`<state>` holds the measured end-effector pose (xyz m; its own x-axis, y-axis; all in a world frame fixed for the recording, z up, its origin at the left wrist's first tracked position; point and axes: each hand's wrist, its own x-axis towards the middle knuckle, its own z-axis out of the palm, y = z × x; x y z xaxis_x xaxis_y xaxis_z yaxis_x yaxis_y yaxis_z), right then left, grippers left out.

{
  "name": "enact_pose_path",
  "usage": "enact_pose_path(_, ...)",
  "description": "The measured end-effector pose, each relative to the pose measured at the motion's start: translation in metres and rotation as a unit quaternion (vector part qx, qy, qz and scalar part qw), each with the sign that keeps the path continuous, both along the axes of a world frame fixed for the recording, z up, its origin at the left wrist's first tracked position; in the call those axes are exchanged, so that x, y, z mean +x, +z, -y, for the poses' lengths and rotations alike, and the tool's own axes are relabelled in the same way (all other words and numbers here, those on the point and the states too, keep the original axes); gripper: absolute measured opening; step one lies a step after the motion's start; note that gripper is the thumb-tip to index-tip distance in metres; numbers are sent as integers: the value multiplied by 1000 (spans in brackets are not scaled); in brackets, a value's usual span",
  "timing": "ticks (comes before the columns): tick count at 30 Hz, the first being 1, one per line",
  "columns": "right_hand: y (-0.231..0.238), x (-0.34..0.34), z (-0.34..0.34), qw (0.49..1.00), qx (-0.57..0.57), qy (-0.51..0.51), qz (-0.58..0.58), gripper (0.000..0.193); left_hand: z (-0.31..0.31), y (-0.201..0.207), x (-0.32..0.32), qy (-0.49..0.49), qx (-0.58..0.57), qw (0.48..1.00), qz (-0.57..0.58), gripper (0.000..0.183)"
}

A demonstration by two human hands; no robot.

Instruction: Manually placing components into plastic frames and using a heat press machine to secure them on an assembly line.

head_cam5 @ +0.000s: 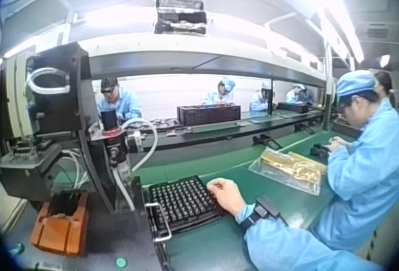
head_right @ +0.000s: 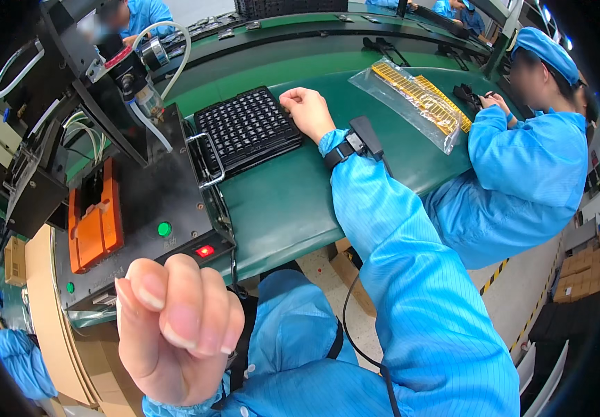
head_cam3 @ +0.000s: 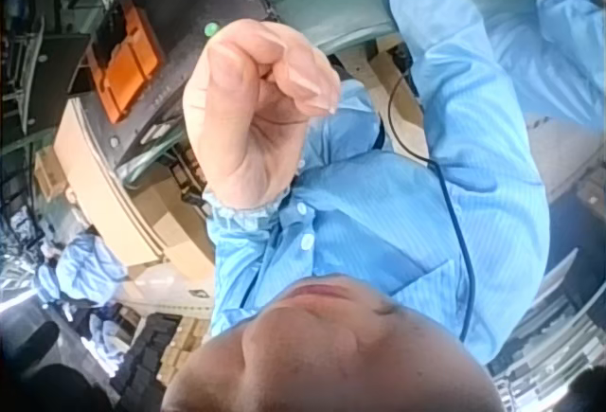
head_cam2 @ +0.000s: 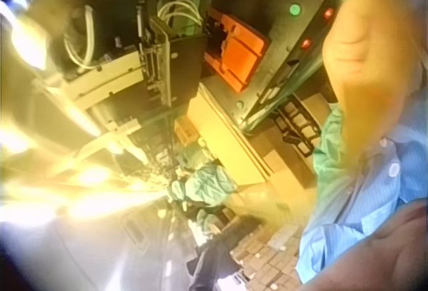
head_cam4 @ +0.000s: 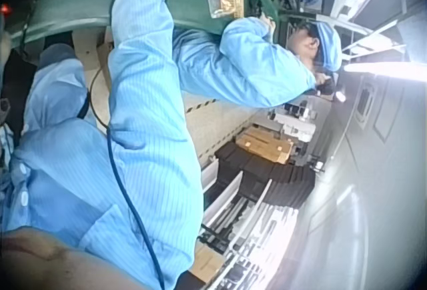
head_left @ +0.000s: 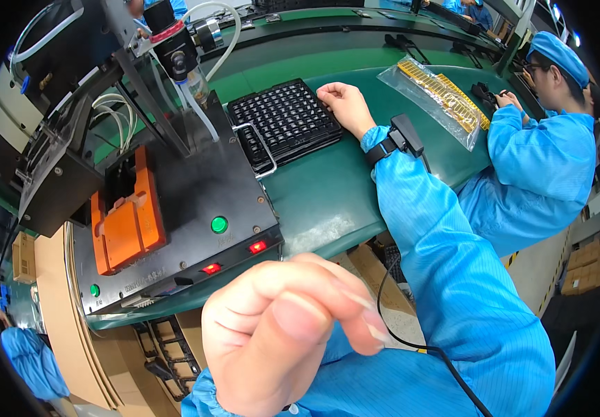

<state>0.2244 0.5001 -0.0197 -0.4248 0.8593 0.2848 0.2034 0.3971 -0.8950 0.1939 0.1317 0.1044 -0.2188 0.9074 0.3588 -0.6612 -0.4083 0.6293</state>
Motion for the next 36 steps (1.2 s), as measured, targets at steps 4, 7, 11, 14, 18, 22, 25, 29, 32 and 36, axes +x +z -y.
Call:
enact_pose_path(4,5,-13,6,1000,-5,14,-13,18,9,14,7,49,-51,995,66,36)
enact_pose_path(7,6,-15,7,1000,7,11,-4,18,9,14,6,78,-78,992,53,36)
enact_pose_path(11,3,-7,-6,1000,16,7,-20,16,4,20,14,89,-92,988,83,28)
enact_pose_path(14,-9,-13,-9,996,71,-5,-55,12,12,2,6,75,-39,993,-82,24)
enact_pose_path(18,-8,-22,-2,998,15,-11,-59,13,43,-61,0,88,-120,946,-289,7)
enact_pose_path(22,11,5,-44,992,104,-66,-6,15,81,-126,-9,102,-302,823,-471,7)
enact_pose_path(25,18,34,-97,971,169,-158,63,15,117,-178,-30,162,-464,778,-391,11)
enact_pose_path(29,29,52,-168,859,301,-271,314,18,158,-213,-46,236,-576,710,-330,14)
enact_pose_path(32,31,78,-226,747,372,-346,430,20,178,-265,-50,289,-536,672,-422,15)
enact_pose_path(36,31,66,-265,758,251,-353,488,23,168,-275,-40,358,-555,650,-376,13)
